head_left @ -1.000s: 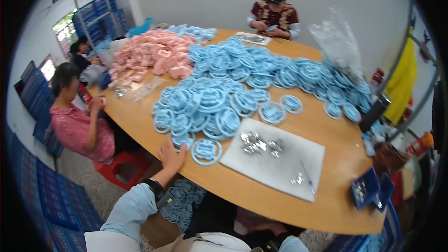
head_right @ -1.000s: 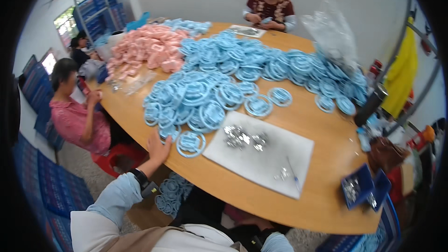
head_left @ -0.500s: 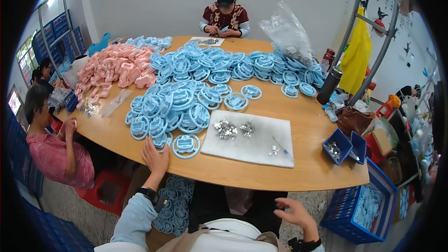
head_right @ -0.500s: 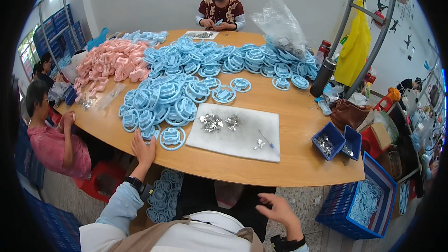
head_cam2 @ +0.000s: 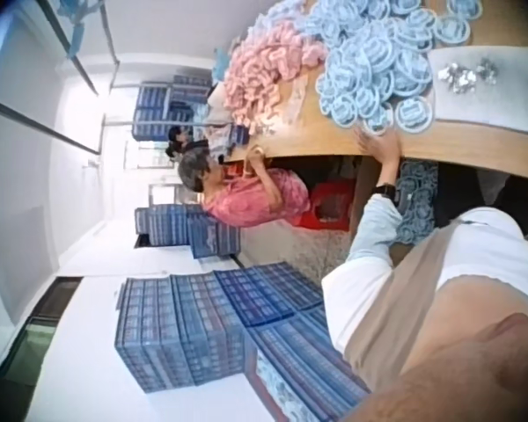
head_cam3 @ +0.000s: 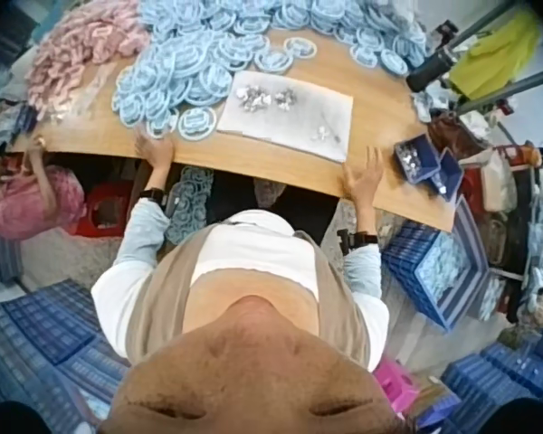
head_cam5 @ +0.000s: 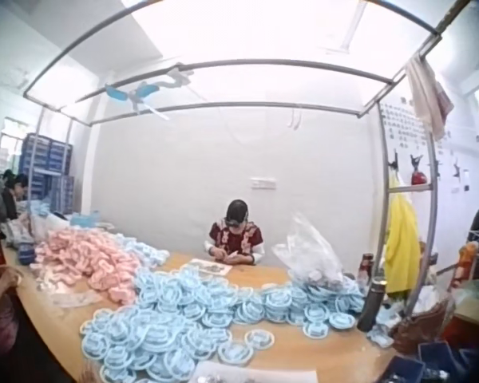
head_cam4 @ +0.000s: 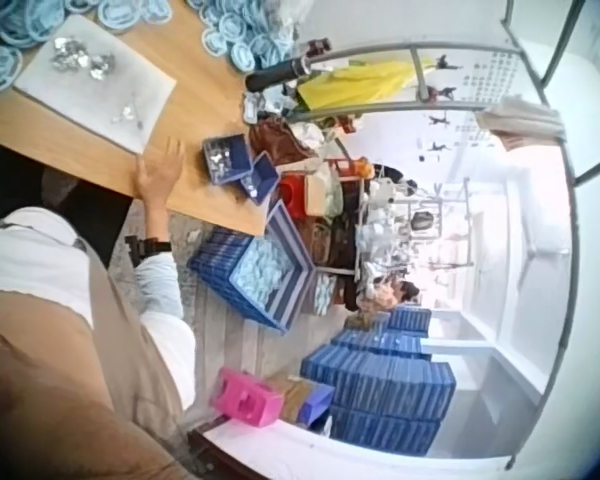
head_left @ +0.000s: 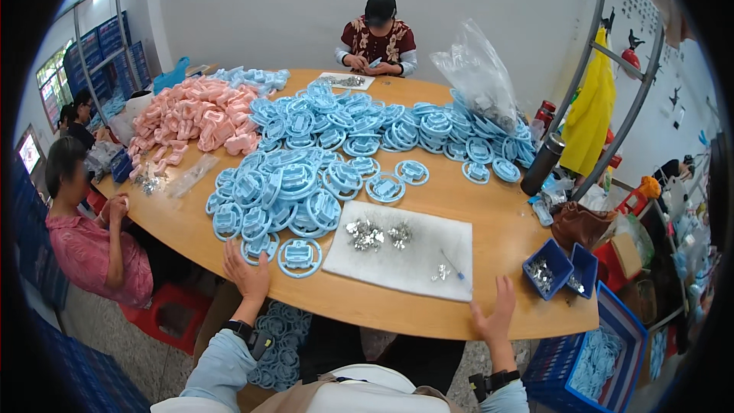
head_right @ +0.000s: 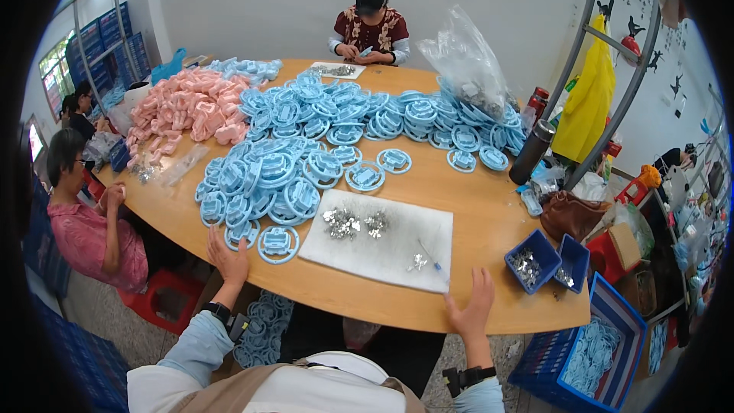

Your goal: Assembling circular plastic frames by manually inserting small metal pins into pre-defined slots.

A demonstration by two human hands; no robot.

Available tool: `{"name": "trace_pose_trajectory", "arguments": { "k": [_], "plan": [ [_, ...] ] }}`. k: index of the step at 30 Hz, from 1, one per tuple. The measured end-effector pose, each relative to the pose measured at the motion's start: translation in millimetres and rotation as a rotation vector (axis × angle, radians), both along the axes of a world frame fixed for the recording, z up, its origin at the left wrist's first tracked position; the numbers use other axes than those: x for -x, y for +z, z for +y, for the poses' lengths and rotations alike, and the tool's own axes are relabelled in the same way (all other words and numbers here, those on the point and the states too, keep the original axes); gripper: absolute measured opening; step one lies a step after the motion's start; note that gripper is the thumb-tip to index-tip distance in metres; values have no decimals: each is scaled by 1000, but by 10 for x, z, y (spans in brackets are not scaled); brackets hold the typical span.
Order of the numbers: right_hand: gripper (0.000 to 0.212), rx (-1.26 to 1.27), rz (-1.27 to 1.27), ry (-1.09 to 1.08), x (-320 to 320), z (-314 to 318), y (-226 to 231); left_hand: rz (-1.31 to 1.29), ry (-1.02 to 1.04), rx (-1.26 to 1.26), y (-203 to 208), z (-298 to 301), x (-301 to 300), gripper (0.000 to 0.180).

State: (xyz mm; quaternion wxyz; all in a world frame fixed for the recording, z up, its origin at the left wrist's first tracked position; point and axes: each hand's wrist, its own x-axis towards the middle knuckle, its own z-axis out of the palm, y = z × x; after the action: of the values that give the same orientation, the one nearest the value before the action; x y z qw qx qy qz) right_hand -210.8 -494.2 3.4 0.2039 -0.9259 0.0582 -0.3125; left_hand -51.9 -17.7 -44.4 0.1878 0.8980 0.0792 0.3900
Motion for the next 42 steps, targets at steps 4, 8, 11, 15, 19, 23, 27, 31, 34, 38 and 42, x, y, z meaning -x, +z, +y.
{"name": "trace_pose_trajectory", "arguments": {
  "k": [4,8,11,15,19,23,27,31,34,38,42],
  "plan": [
    [82,-28,19,-45,-14,-93,-97,3,42,-21,44,-7,7,74],
    [84,-19,7,-22,8,-58,-52,23,86,-52,33,56,27,79],
    [84,-48,52,-23,28,-94,-31,50,111,-45,13,-7,60,81],
    [85,-53,115,-3,41,-157,-81,61,160,-34,64,-68,53,83],
    [86,-72,129,13,49,-163,-143,54,217,-45,16,-36,57,84],
    [86,-34,74,-13,68,-152,-155,37,249,-52,-71,45,16,83],
    [85,-11,-17,-15,50,-79,-106,49,466,-68,-212,436,-23,82],
    [85,68,-62,-71,85,-104,-129,172,761,30,-241,785,214,79],
    [83,108,-80,-77,48,-34,-113,207,998,115,-445,1234,618,79],
    [82,139,-48,-91,74,-8,-85,196,1243,127,-748,1834,1255,84],
    [83,156,-33,-84,71,17,-77,74,1390,51,-986,2639,2025,86]
  ]
}}
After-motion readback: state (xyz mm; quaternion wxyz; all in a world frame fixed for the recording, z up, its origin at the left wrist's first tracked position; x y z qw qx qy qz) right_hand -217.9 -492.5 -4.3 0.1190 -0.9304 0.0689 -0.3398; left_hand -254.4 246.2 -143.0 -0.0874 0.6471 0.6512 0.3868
